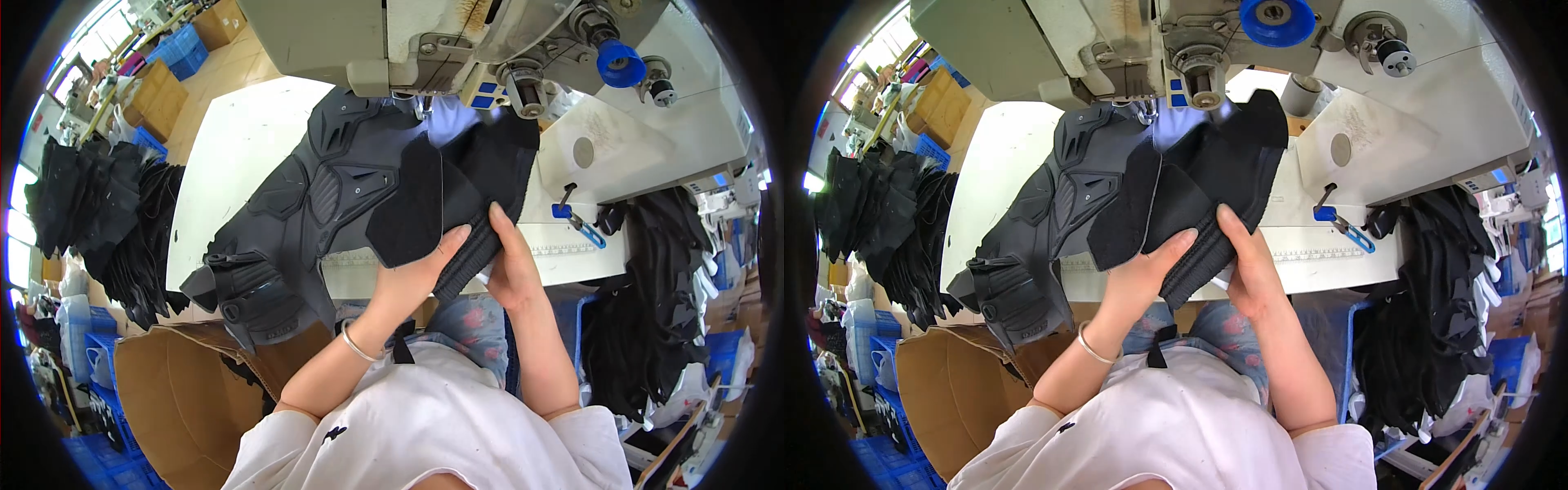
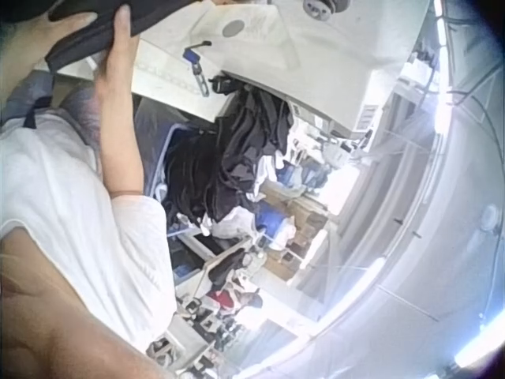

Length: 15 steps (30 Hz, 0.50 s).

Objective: Stitching pieces of black protective equipment using an industrial sewing machine.

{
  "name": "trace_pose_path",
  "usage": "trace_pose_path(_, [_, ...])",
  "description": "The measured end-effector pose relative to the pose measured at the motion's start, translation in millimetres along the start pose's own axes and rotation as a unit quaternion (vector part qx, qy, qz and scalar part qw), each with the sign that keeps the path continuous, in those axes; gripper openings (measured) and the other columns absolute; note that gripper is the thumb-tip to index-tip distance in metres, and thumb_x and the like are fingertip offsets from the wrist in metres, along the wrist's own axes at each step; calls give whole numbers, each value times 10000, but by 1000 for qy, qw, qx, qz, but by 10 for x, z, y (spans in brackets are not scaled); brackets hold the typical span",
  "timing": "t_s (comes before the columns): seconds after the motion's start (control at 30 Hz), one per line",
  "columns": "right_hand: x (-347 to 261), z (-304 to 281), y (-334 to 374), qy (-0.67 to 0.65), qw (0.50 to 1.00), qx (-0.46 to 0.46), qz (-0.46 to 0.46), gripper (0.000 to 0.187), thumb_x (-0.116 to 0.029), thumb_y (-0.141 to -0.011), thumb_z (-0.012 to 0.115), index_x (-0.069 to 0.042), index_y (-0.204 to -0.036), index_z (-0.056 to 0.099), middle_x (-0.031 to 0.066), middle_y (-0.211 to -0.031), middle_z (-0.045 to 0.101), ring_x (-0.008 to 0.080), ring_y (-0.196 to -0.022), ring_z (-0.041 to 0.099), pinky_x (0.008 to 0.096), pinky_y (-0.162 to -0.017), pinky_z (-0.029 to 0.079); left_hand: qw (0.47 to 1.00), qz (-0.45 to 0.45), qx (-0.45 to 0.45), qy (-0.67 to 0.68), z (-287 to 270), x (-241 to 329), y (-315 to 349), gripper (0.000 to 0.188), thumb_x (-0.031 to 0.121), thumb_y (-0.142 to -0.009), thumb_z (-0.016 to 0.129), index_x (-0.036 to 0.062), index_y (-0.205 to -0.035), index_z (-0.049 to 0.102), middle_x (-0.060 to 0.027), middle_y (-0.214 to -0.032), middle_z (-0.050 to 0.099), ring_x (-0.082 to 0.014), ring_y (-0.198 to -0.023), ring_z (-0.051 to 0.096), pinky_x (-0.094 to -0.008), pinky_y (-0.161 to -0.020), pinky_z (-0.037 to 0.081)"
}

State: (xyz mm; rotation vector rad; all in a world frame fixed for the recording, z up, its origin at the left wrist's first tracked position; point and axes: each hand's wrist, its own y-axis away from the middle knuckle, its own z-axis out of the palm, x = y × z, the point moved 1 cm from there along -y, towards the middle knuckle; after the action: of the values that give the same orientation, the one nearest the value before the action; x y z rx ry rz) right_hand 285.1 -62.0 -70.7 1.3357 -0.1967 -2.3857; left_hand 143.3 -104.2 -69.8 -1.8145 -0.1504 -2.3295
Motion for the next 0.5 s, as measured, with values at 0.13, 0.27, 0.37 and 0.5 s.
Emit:
trace_pose_path(0.13, [75,56,-13,123,969,55,-206,469,-123,-845,663,36,-1254,496,83,-1165,590,183,-1053,560,289,-934,420,845,275,130,-439,-141,79,313,382,154,-829,699,32,-1160,552,-138,-1061,583,-328,-981,523,-433,-792,431])
trace_pose_path(0.27, [319,115,-59,64,977,76,-188,467,-95,-828,676,38,-1237,494,92,-1178,573,186,-1047,545,304,-952,406,720,462,251,-453,-229,367,261,456,38,-760,660,23,-1203,555,-155,-1198,572,-299,-1180,488,-409,-1006,297])
trace_pose_path(0.37, [489,137,-102,28,980,75,-180,575,-121,-843,640,-19,-1346,382,90,-1263,512,201,-1153,505,332,-1001,395,742,340,228,-532,-261,589,46,442,-13,-688,619,107,-1112,653,-82,-1125,651,-267,-1226,491,-391,-1053,218])
trace_pose_path(0.5, [569,295,0,-30,985,46,-161,575,-142,-869,608,-52,-1371,343,83,-1296,494,212,-1172,503,339,-1008,407,673,416,205,-576,-289,849,-97,305,33,-702,606,174,-938,740,22,-927,720,-159,-975,642,-351,-1033,225])
